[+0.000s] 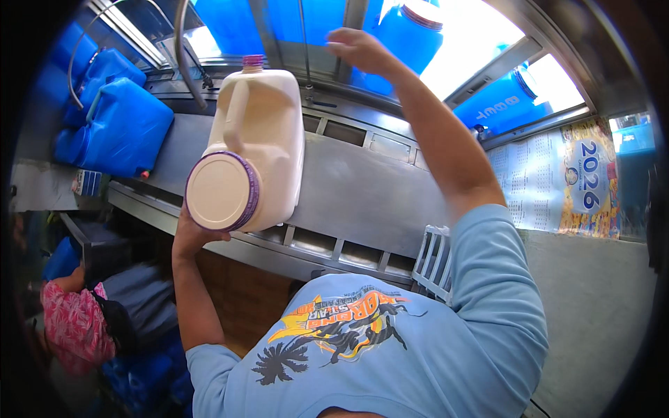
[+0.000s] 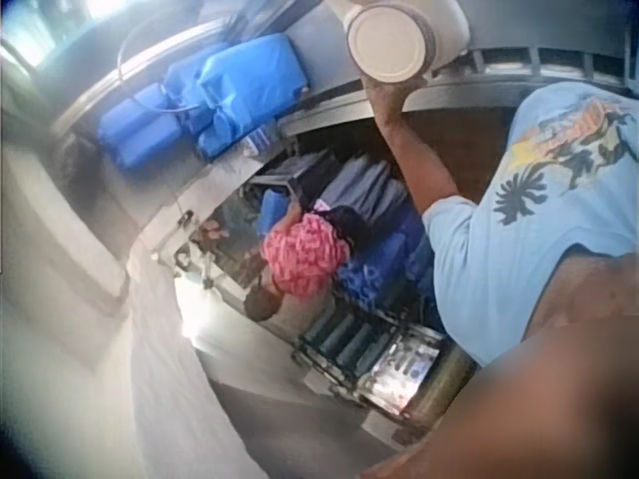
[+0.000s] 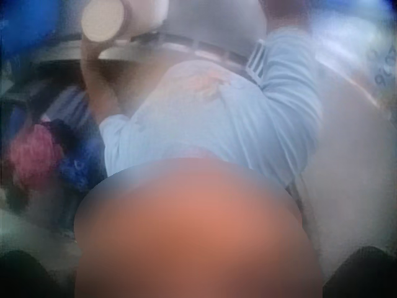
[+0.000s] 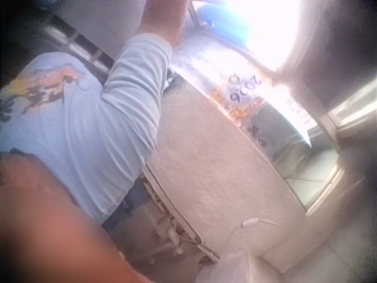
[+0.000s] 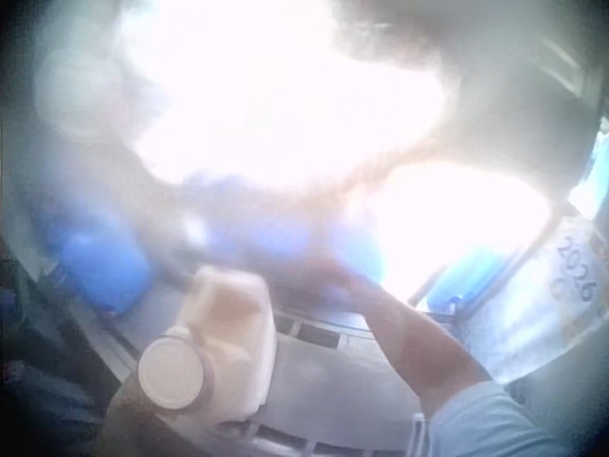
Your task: The person uses a handheld heat-sealing tool to seal the lids of two plastic jugs on a stainless steel counter. They first seal a beige jug, then a blue jug, pressing the tool around each lid rim. After sealing, they open both jugs to inspect the contents and place the lids back on the counter.
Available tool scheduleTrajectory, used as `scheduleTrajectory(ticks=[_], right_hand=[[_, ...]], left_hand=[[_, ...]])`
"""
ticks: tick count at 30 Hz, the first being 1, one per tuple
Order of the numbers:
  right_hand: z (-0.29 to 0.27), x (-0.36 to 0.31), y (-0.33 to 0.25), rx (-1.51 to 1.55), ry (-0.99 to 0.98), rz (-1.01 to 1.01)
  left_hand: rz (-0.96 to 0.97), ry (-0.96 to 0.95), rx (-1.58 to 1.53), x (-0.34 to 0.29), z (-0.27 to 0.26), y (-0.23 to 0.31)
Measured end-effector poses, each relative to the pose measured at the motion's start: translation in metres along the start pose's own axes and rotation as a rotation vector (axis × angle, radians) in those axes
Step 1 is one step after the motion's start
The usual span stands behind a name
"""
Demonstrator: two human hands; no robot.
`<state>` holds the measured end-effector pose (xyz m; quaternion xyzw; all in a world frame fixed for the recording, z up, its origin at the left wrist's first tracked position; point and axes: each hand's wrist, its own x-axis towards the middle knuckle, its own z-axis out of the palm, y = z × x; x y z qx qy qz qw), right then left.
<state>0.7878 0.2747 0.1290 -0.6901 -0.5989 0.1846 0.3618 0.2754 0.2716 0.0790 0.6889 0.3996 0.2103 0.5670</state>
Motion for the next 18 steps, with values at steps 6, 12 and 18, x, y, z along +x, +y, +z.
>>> scheduleTrajectory(ticks=[6, 12, 18], right_hand=[[0.121, 0.064, -0.069, 0.409, -0.131, -0.146], [0.138, 0.075, -0.074, 0.610, -0.064, 0.001], [0.135, 0.068, -0.074, 0.644, 0.040, 0.115]], left_hand=[[0.040, -0.005, 0.118, 0.006, 0.000, 0.002], [0.111, 0.037, 0.083, 0.007, 0.005, 0.001], [0.076, -0.032, -0.016, 0.008, 0.002, -0.001]])
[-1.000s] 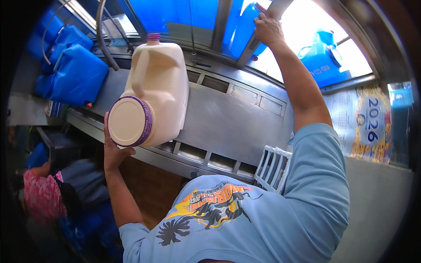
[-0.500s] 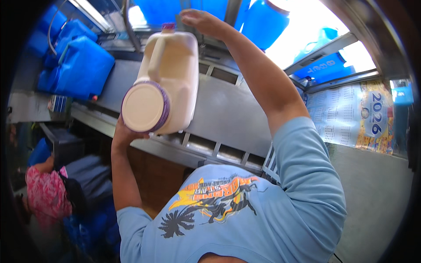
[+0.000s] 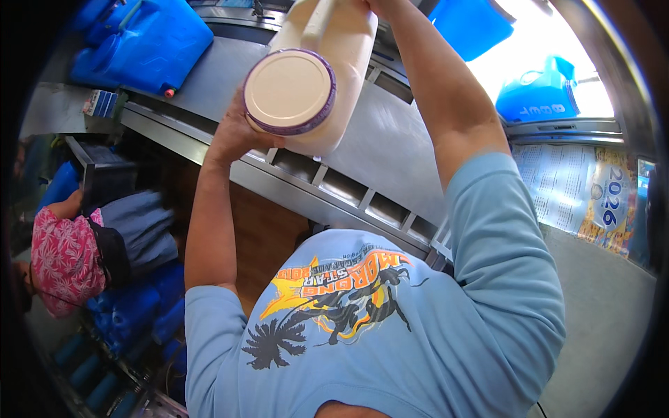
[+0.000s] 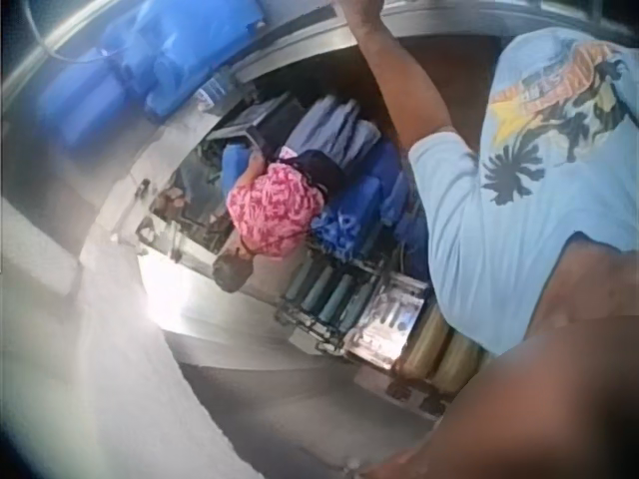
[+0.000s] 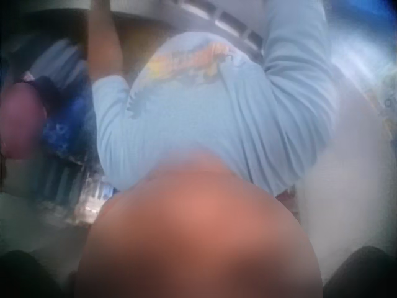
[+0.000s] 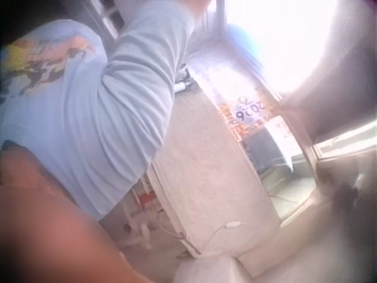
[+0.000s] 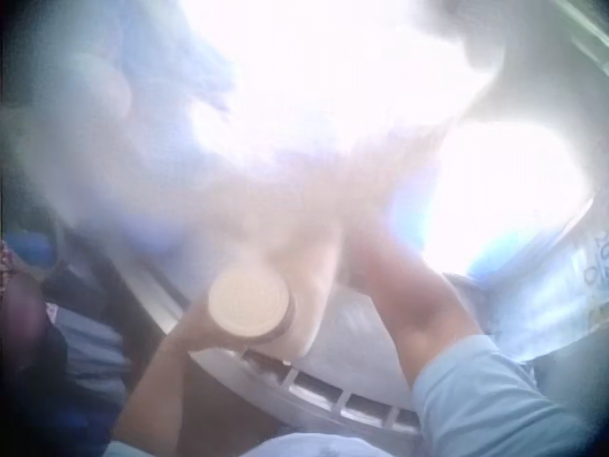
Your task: The person uses a handheld heat-sealing tool to seal the lids of two plastic jugs on a stainless steel counter. They first seal a beige jug, then a blue jug, pressing the tool around each lid rim. After sealing, they open both jugs to inspect the contents and place the lids back on the counter.
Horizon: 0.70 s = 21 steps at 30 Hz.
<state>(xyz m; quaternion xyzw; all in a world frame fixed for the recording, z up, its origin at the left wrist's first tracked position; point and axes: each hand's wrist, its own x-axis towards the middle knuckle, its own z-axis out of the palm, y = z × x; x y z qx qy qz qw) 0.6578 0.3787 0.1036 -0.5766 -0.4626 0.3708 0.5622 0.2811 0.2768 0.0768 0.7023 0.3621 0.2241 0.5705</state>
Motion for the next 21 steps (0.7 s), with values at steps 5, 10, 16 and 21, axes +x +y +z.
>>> scheduleTrajectory(ticks=[5, 10, 16, 21], right_hand=[[-0.003, -0.001, 0.001, 0.002, 0.083, 0.069], [0.005, 0.000, 0.001, 0.219, -0.013, 0.110], [0.003, -0.012, -0.010, -0.027, 0.170, 0.147], [0.000, -0.030, -0.018, 0.114, 0.008, 0.158]], left_hand=[[0.103, -0.051, -0.005, 0.006, -0.004, -0.013], [0.096, -0.082, -0.012, 0.011, -0.016, -0.020], [0.190, -0.169, -0.079, 0.021, -0.027, -0.024], [0.282, -0.185, 0.034, 0.027, -0.040, -0.018]])
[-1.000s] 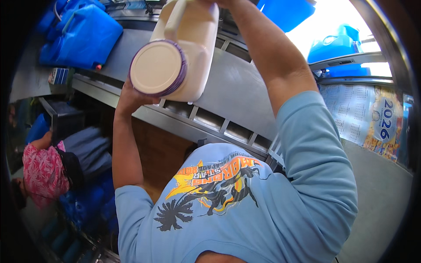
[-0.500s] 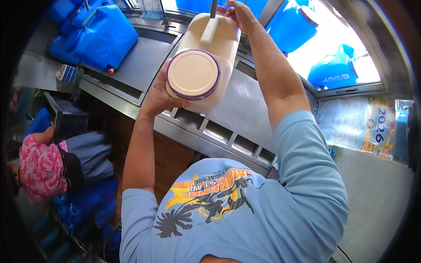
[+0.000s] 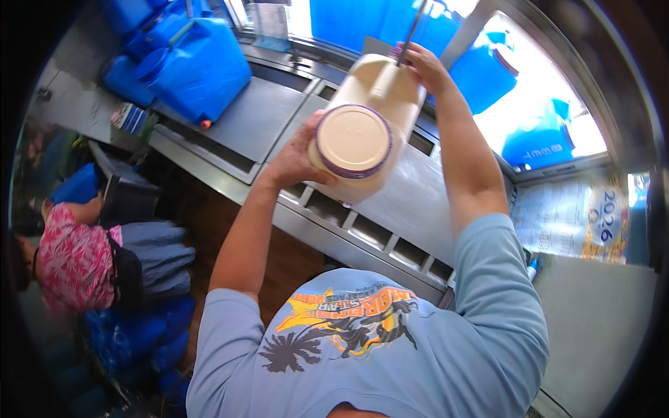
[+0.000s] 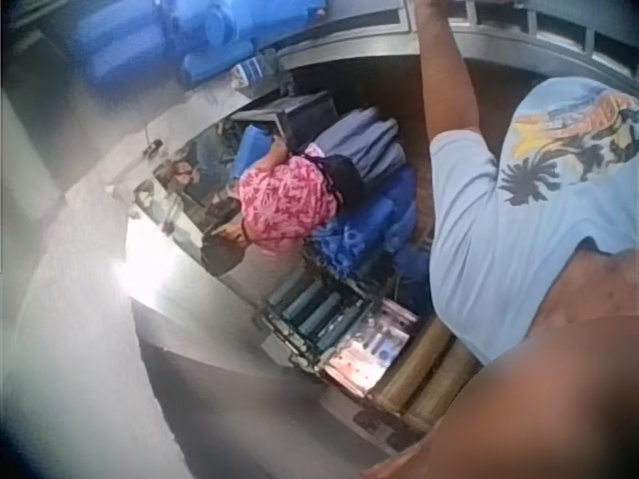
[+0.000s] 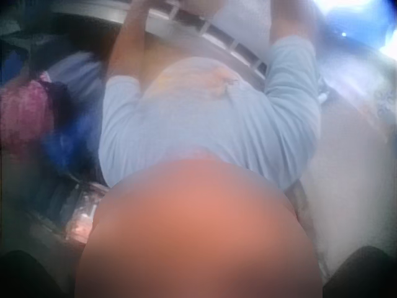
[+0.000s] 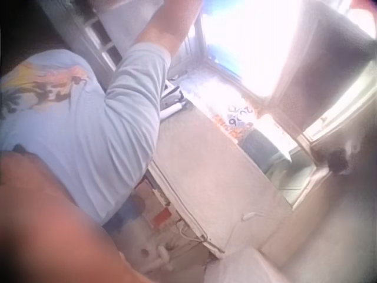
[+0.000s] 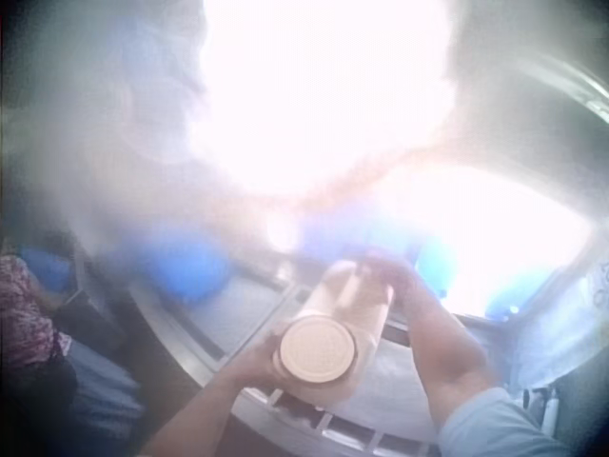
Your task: The person uses a handheld heat-sealing tool to seal the lids of two plastic jugs on a stainless steel counter. They first seal a beige jug, then a blue jug, pressing the tool around each lid rim. After sealing, they open both jugs to inspect the contents and place the lids back on the counter.
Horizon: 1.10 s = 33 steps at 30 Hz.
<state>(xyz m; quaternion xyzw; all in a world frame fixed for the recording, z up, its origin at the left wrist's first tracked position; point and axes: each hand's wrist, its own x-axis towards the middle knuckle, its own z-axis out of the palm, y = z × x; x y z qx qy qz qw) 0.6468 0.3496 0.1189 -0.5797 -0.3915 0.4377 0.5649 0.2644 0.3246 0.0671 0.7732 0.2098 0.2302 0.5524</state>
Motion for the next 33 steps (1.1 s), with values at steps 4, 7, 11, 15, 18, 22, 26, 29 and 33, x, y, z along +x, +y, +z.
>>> scheduleTrajectory(ticks=[4, 7, 11, 15, 18, 22, 26, 29, 33], right_hand=[[-0.011, -0.027, -0.009, -0.628, 0.253, 0.106], [-0.040, -0.062, -0.025, -0.588, 0.070, 0.178], [-0.063, -0.105, -0.042, -0.598, -0.147, 0.227], [-0.058, -0.143, -0.048, -1.153, -0.167, 0.231], [-0.056, -0.175, -0.057, -0.669, 0.010, 0.408], [-0.068, -0.201, -0.069, -0.757, 0.033, 0.729], [-0.079, -0.213, -0.057, -0.747, 0.004, 0.477], [-0.081, -0.209, -0.049, -0.804, 0.094, 0.736], [-0.079, -0.213, -0.043, -0.891, 0.069, 0.391]], left_hand=[[-0.197, -0.143, -0.066, 0.004, -0.020, 0.009], [-0.116, -0.014, 0.114, -0.014, -0.036, 0.012], [0.121, 0.146, 0.137, -0.051, -0.018, 0.009], [0.197, 0.226, 0.061, -0.047, 0.024, 0.003], [0.197, 0.258, 0.070, -0.032, 0.028, 0.000], [0.153, 0.143, -0.056, -0.019, 0.022, 0.000], [0.171, 0.098, -0.065, -0.012, 0.022, 0.003], [0.164, 0.086, -0.104, -0.012, 0.024, 0.006], [0.156, 0.081, -0.124, -0.012, 0.025, 0.007]])
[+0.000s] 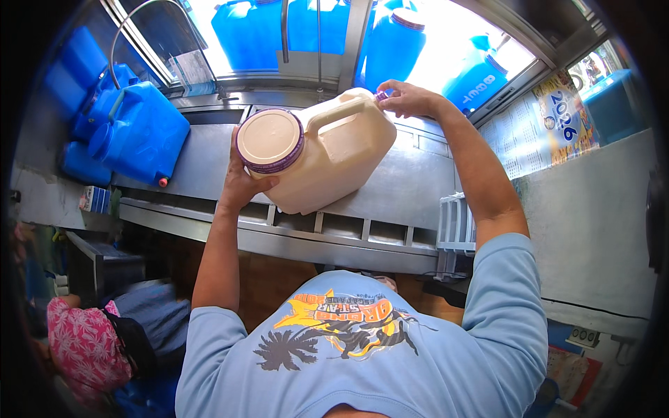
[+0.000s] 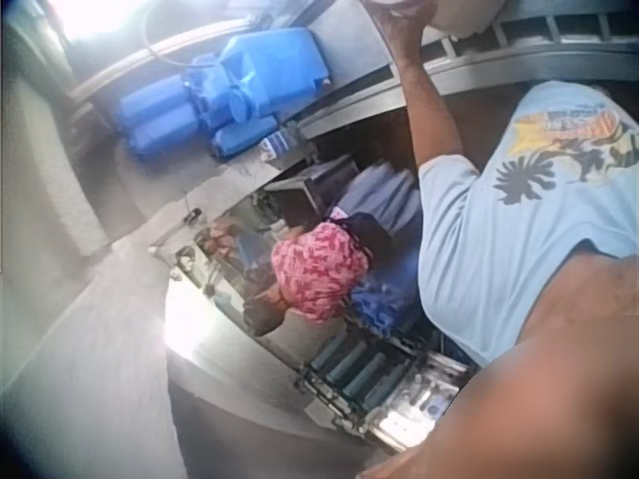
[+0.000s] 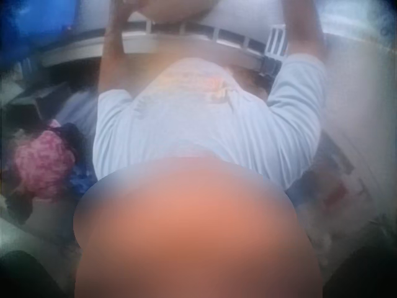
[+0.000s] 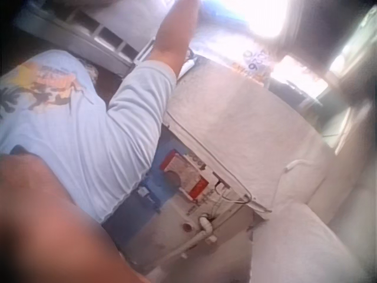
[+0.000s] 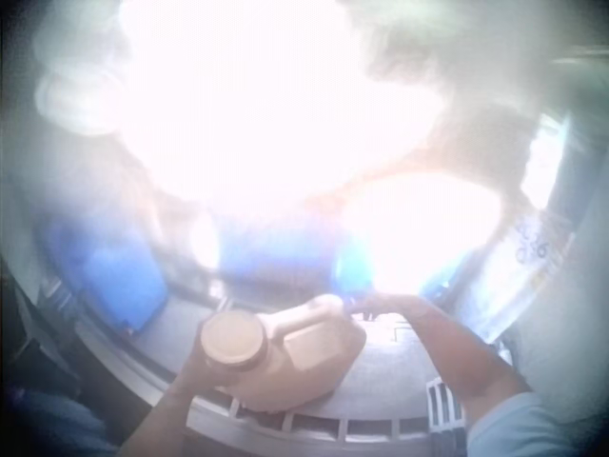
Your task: The person uses a handheld heat-sealing tool to seal the lids of two plastic jugs on a stainless steel counter. They first seal a beige jug, then a blue jug, pressing the tool around each lid rim. After sealing, they open both jugs to inspect the contents and place the lids back on the counter.
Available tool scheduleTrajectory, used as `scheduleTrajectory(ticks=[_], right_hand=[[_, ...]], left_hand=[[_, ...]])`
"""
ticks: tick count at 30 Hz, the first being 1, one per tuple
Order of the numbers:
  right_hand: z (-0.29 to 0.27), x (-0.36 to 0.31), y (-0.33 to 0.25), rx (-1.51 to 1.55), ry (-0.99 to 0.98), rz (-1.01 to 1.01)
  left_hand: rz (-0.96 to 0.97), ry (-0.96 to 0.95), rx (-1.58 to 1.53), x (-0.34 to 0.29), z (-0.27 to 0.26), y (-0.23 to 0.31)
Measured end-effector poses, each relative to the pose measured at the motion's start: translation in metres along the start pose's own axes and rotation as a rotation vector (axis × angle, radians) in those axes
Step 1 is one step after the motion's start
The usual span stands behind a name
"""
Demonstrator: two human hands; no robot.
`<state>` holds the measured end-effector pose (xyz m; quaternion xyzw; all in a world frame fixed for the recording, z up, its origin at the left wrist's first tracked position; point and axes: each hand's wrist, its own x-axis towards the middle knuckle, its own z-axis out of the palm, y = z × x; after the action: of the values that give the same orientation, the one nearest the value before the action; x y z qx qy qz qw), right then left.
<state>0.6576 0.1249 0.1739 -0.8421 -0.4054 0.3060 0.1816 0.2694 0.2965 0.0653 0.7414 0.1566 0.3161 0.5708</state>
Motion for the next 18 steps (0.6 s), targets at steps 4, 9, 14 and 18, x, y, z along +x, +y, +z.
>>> scheduleTrajectory(ticks=[4, 9, 14, 18], right_hand=[[0.000, -0.003, -0.004, -0.035, -0.134, 0.045], [0.000, -0.002, -0.009, 0.010, 0.007, -0.088], [-0.002, -0.001, -0.007, -0.036, -0.051, 0.031], [-0.007, 0.006, -0.008, -0.022, -0.140, 0.035]], left_hand=[[-0.006, 0.004, 0.021, -0.002, 0.000, -0.004], [-0.032, 0.010, 0.010, -0.001, -0.002, -0.006], [-0.016, 0.002, 0.038, 0.001, -0.003, -0.004], [-0.023, 0.005, 0.050, 0.002, -0.005, -0.006]])
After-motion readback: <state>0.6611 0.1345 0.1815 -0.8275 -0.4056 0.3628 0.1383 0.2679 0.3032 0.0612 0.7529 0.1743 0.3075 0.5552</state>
